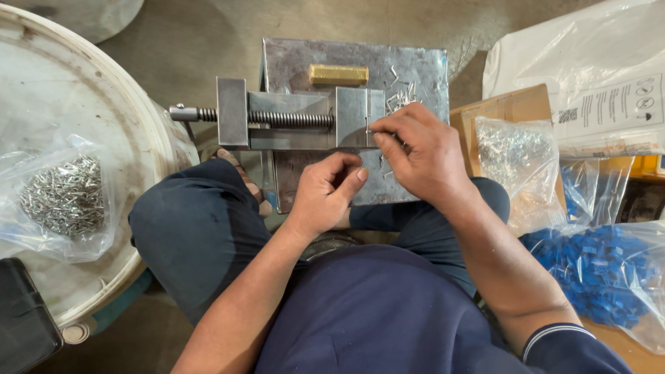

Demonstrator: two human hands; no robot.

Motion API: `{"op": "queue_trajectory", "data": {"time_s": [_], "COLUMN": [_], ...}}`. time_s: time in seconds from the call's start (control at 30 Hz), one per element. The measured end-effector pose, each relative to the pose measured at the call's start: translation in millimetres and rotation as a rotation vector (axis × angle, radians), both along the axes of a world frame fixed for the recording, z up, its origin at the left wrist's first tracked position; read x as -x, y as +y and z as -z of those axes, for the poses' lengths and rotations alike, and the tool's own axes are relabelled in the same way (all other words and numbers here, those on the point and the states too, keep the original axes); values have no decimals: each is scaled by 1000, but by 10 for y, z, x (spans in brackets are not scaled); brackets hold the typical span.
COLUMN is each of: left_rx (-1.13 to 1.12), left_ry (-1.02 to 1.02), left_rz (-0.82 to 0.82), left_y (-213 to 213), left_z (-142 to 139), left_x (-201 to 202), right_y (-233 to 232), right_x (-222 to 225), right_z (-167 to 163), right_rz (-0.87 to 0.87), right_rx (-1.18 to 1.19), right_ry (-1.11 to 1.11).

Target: The person sits at a low table and repeatedly picks up small metal fasteners, places them into a metal jig, and secures them by turning a screw mechanism. The person then removes the assembled fasteners and places them on the table.

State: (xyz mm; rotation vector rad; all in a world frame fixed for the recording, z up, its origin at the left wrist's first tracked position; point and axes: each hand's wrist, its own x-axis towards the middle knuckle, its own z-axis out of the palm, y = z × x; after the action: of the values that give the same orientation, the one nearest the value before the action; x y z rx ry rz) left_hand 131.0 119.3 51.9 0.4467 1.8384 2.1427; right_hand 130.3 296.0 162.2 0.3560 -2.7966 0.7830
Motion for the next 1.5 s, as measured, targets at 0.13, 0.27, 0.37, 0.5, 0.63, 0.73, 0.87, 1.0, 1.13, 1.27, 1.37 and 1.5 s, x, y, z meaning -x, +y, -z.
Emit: {"op": "queue_trajectory", "data": {"time_s": [0.13, 0.27, 0.37, 0.5, 0.63, 0.73, 0.87, 1.0, 1.13, 1.27, 1.37, 1.5], "left_rx": [30, -4, -4, 15, 49, 28, 53, 91, 176, 268, 230, 205], "left_ry": [163, 43, 63, 80, 88, 104, 70, 110, 332, 396, 357, 286], "left_rz": [-36, 30, 24, 34, 33, 37, 42, 49, 21, 95, 110, 144], "left_y": [-29, -36, -41, -25, -26, -34, -24, -26, -45, -45, -57, -72], "left_z": [-3, 2, -25, -52, -39, -24, -30, -63, -119, -164, -158, -117], "left_x": [-9, -37, -59, -57, -56, -58, -67, -65, -48, -26, -19, -11], "right_y": [219, 366, 362, 339, 290, 244, 239, 273, 339, 378, 281, 214], "right_x": [-219, -524, -713, -764, -714, -678, -671, -702, -711, -702, -708, -714], "right_z": [223, 499, 624, 663, 617, 583, 613, 749, 861, 904, 983, 1056], "right_rz": [79, 178, 223, 228, 142, 134, 135, 153, 185, 160, 161, 154], "right_rx": [155, 176, 104, 53, -47, -102, -103, -84, 1100, 1705, 1712, 1707], "right_ry": [-43, -146, -175, -169, -101, -99, -101, -115, -562, -811, -836, -797]}}
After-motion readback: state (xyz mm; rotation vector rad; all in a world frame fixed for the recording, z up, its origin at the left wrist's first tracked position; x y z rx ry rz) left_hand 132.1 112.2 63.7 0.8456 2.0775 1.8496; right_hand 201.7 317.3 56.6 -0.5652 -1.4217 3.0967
